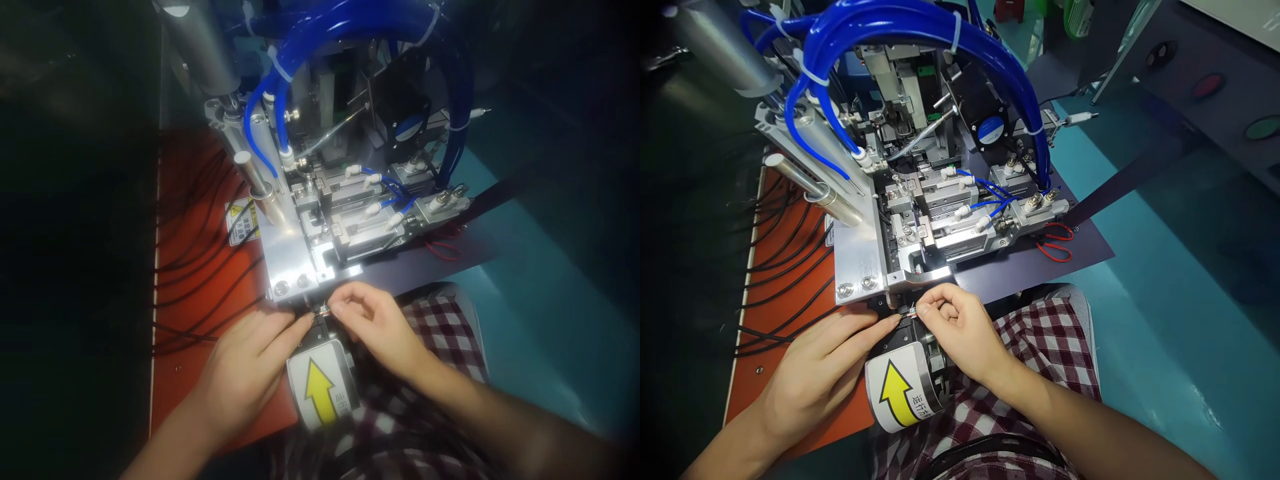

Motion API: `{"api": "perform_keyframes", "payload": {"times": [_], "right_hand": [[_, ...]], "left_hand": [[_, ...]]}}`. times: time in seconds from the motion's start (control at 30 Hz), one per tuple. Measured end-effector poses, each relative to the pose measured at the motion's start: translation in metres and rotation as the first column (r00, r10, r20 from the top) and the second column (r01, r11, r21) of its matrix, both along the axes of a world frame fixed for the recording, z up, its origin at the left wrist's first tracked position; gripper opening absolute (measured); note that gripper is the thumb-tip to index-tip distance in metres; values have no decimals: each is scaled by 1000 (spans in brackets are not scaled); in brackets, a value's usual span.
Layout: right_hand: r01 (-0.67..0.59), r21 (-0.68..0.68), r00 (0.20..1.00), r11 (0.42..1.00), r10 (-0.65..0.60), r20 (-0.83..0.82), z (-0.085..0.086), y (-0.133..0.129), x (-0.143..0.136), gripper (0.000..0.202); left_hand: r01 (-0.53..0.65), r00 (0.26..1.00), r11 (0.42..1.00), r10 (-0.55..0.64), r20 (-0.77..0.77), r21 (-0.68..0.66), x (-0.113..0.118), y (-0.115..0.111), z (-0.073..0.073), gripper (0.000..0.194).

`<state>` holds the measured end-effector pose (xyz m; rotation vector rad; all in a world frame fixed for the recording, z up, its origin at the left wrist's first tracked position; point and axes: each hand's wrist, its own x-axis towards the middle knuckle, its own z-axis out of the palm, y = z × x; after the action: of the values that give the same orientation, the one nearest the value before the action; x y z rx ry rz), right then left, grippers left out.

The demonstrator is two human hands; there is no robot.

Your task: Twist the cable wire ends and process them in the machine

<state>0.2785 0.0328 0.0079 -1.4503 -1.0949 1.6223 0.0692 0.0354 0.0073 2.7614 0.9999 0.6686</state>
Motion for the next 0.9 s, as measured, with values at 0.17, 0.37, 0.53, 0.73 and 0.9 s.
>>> {"api": "perform_keyframes", "payload": {"times": [0.17,0.37,0.53,0.73,0.9], "right_hand": [[-12,14,1000,1000,12,17,-6,0,-4,15],[-4,3,1000,1000,4,-2,-9,-1,-7,14],[-16,-104,1000,994,13,-23,-2,2,-9,15],[-15,-191,999,982,6,-48,4,7,-10,19],[-25,-223,990,975,-7,-143,1,7,-8,22]], "left_hand": [[13,1000,1000,-13,7,-10,0,0,0,28],[20,1000,1000,-20,-3,-13,-1,-1,0,28],[12,1000,1000,-13,-10,-18,-1,0,-2,29],[-10,1000,999,11,15,-33,-2,-4,-8,32],[-23,999,999,22,-25,-47,-4,-5,-10,38]]}}
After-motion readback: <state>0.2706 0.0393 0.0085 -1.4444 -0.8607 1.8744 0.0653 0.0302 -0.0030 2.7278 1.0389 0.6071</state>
